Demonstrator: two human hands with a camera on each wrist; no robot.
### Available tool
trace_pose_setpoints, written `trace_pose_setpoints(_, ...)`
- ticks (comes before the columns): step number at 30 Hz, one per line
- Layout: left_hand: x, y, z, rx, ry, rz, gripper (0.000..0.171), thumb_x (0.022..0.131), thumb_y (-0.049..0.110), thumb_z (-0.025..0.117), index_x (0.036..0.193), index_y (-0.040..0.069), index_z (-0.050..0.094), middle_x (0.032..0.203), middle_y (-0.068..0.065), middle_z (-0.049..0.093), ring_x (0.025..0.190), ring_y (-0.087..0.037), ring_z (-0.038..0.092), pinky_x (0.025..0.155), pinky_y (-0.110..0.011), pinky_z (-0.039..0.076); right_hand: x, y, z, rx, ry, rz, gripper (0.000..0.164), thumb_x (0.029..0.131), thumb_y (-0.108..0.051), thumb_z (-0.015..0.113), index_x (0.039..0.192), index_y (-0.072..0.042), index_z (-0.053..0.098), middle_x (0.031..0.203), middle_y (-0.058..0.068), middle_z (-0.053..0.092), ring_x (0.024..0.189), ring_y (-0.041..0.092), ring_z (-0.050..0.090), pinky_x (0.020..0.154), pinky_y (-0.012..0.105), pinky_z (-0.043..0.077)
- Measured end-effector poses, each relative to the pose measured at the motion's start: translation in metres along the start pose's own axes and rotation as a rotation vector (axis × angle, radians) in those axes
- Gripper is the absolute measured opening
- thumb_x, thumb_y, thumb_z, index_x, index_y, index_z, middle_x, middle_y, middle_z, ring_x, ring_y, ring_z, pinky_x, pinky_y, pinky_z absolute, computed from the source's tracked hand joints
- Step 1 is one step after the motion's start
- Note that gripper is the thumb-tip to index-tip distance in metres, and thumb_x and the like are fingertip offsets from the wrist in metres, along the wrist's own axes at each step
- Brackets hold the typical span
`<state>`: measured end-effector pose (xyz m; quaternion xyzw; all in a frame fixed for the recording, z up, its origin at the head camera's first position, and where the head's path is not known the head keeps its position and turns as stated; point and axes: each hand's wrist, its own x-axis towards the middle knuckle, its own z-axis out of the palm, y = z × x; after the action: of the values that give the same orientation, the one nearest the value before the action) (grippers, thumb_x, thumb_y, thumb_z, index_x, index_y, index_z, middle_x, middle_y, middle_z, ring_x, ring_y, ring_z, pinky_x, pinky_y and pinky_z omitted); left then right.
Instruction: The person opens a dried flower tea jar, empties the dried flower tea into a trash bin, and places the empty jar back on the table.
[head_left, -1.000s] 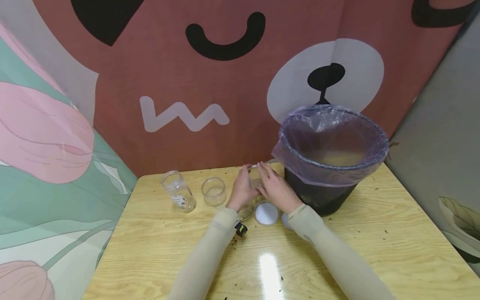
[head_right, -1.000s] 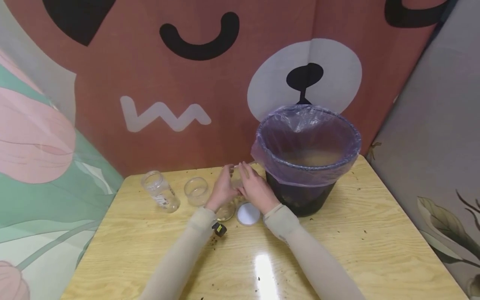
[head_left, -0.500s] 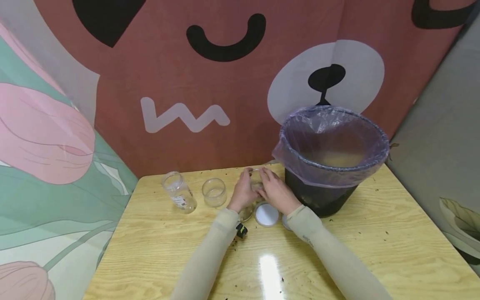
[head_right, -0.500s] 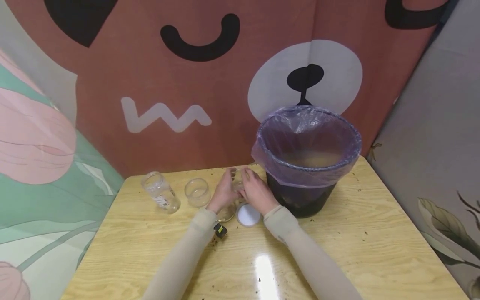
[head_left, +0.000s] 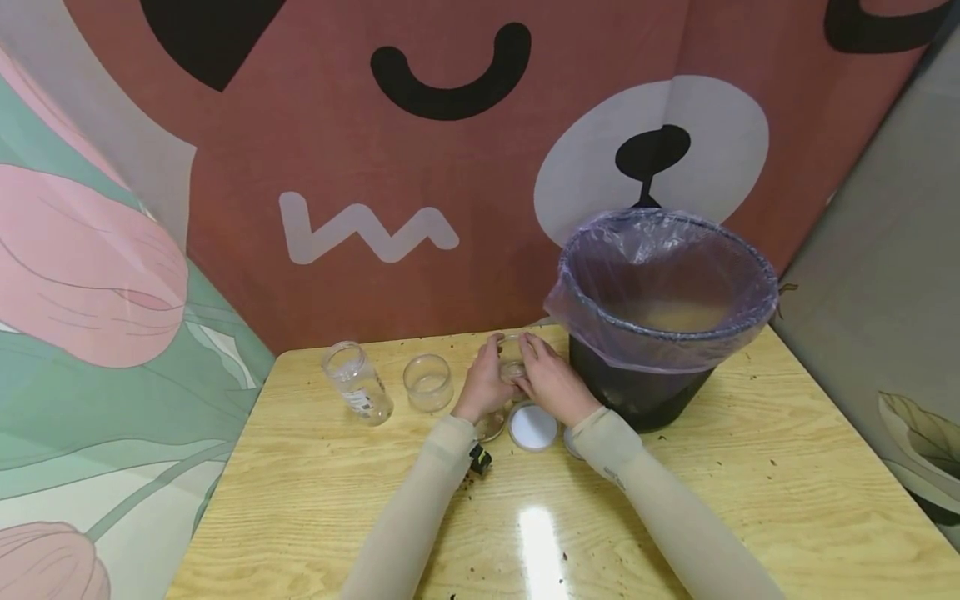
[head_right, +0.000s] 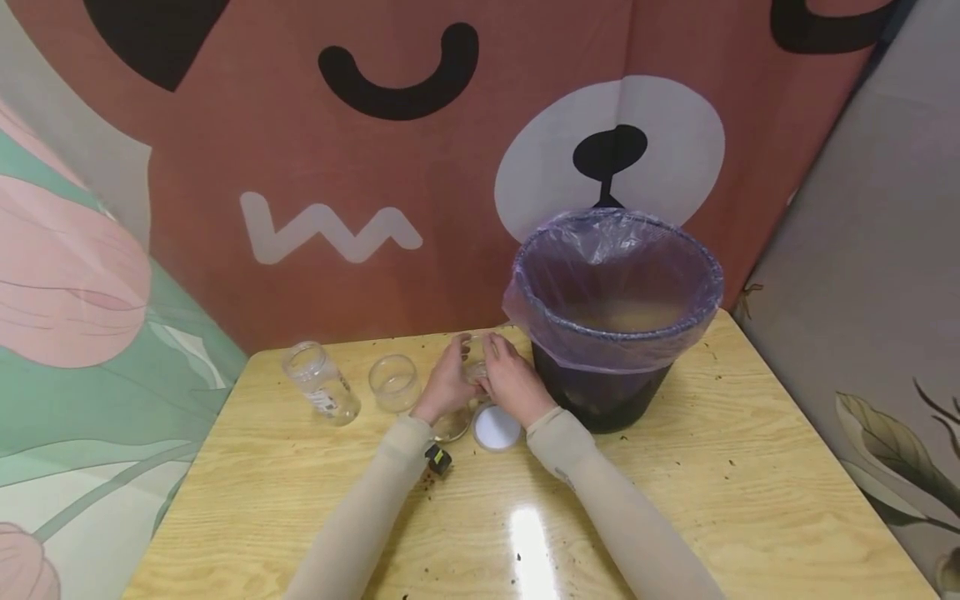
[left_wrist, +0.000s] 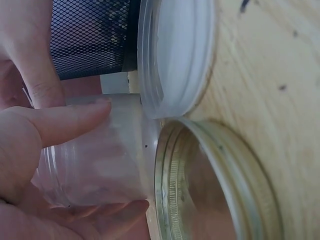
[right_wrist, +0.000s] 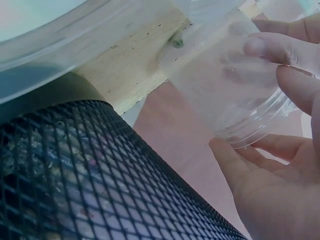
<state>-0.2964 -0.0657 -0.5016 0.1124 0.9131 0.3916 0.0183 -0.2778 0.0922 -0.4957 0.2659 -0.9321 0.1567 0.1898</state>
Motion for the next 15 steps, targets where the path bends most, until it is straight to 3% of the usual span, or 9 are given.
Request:
trace_pose_setpoints(6, -0.0020, -0.0019, 0.0022, 0.015, 0.012, 0.004, 0.102, 0.079, 0.006, 0.085, 0.161, 0.007, 0.025, 0.152, -0.023, 0.046, 0.133, -0.041, 0.055, 0.113, -0.059, 0.042, -0.0003, 0.0007, 0.0038, -0.026, 0.003, -0.026, 0.075, 0.090, -0.017, 0.082, 0.147, 0.015, 0.044, 0.144, 0.033, 0.053, 0.129, 0.044, 0.059, 0.100, 0.048, 0.057)
trace_pose_setpoints(9, -0.0045, -0.0029, 0.0031, 0.039, 0.035, 0.016, 0.111, 0.077, 0.004, 0.086, 0.164, 0.007, 0.017, 0.158, -0.024, 0.038, 0.139, -0.045, 0.048, 0.115, -0.059, 0.042, -0.0013, 0.0000, 0.0055, -0.021, 0.006, -0.046, 0.075, 0.090, -0.016, 0.082, 0.147, 0.016, 0.044, 0.145, 0.034, 0.050, 0.132, 0.046, 0.056, 0.103, 0.049, 0.055)
trace_pose_setpoints(15, -0.0095, 0.0054, -0.0037, 0.166, 0.140, 0.139, 0.123, 0.072, 0.007, 0.092, 0.165, 0.005, 0.012, 0.168, -0.022, 0.024, 0.153, -0.043, 0.028, 0.125, -0.055, 0.030, -0.0034, -0.0015, 0.0003, -0.046, 0.022, -0.090, 0.075, 0.092, -0.016, 0.079, 0.149, 0.015, 0.041, 0.155, 0.036, 0.041, 0.145, 0.046, 0.043, 0.114, 0.050, 0.046)
